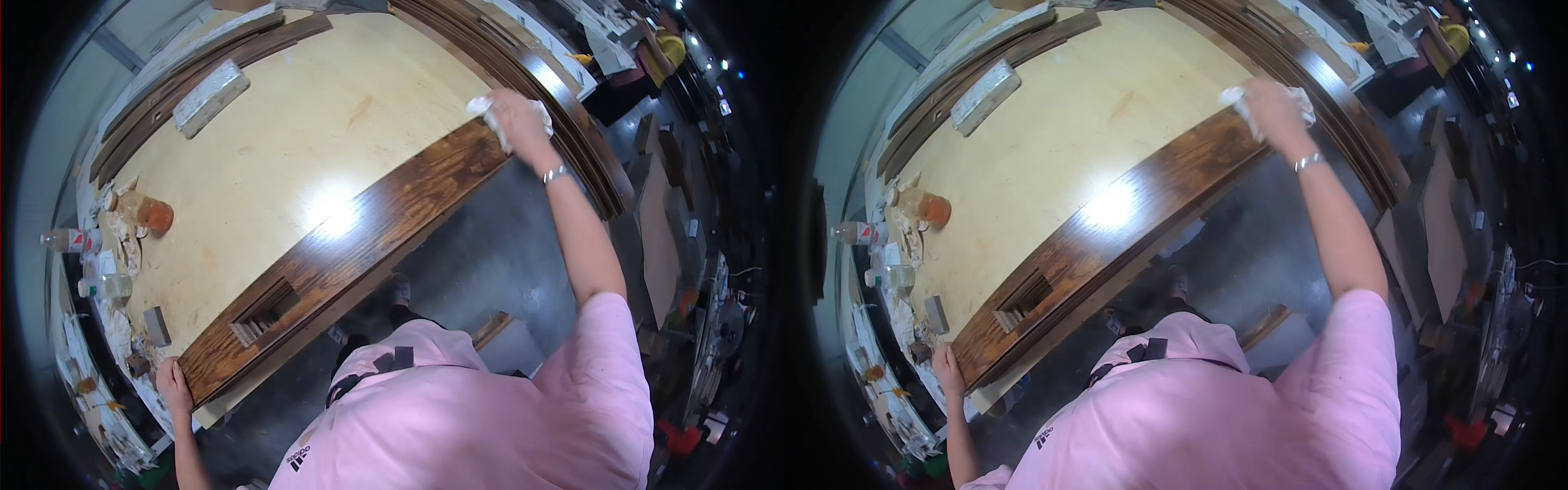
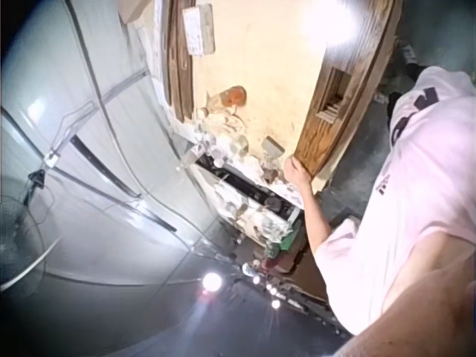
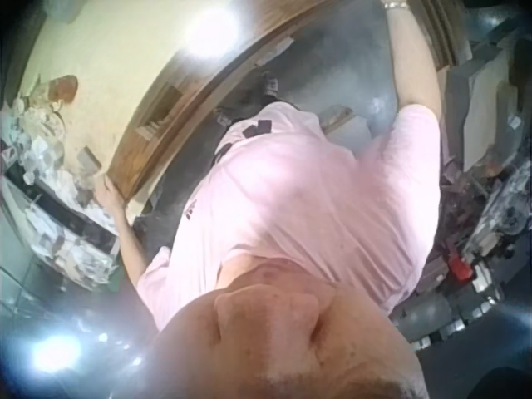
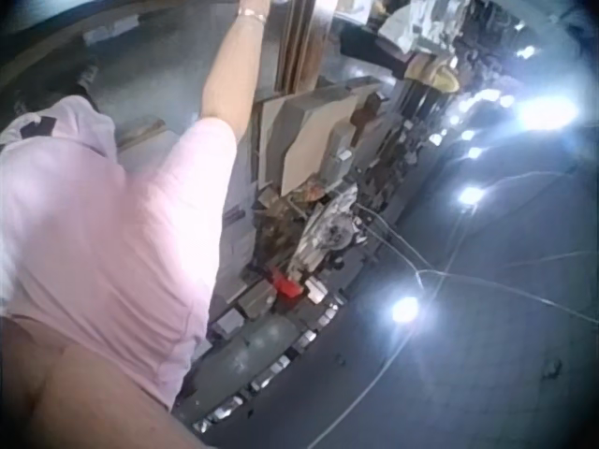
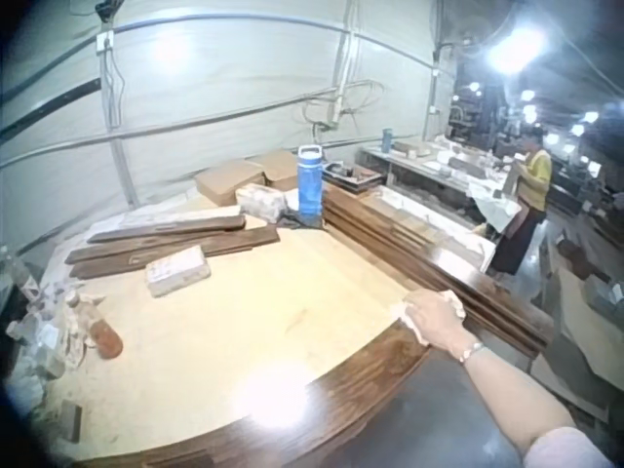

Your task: The person applies a liquid from a bottle onto a cloth and wipes down a wooden plank, then uses a small sanding block to smooth sections of the wood.

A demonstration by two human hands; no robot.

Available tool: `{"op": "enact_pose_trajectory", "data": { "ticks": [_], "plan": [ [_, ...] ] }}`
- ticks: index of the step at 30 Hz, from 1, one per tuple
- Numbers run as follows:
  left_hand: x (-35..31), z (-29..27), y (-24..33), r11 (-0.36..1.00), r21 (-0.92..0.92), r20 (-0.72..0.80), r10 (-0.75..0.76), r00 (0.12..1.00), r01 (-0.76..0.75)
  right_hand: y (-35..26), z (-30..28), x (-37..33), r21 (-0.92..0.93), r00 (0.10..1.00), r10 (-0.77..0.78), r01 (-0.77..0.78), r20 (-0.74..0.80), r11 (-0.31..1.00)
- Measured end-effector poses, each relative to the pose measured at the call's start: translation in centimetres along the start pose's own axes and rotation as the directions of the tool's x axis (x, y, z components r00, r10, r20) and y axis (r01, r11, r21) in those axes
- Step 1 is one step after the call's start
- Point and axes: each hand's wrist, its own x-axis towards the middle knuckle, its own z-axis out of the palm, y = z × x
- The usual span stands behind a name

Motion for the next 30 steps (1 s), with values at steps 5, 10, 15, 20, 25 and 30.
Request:
{"op": "enact_pose_trajectory", "data": {
  "ticks": [5,10,15,20,25,30],
  "plan": [
    [0.7,1.0,-0.7,1.000,0.028,-0.022,0.005,1.000,-0.005,0.8,-2.2,-0.3,-0.066,0.929,0.368,-0.370,-0.043,0.927],
    [-0.5,0.0,-1.6,0.995,0.063,0.079,-0.083,0.993,0.078,-19.9,1.2,-8.7,0.277,0.941,-0.229,0.296,-0.250,0.914],
    [-0.3,1.0,-2.4,0.997,0.063,-0.018,-0.049,0.999,0.050,-10.4,1.0,-6.9,0.090,0.967,-0.163,0.183,-0.198,0.979],
    [0.7,0.3,0.4,0.998,0.062,-0.022,-0.005,1.000,0.007,-8.5,1.2,-7.8,0.030,0.954,-0.030,0.041,-0.298,0.999],
    [0.5,0.3,1.1,0.999,0.008,-0.095,0.041,0.995,-0.040,-32.1,2.7,-13.0,0.436,0.915,-0.330,0.402,-0.234,0.805],
    [0.3,-0.2,2.3,0.999,0.021,-0.074,-0.036,0.997,0.038,-30.1,1.4,-9.4,0.430,0.996,-0.029,0.061,-0.081,0.901]
  ]
}}
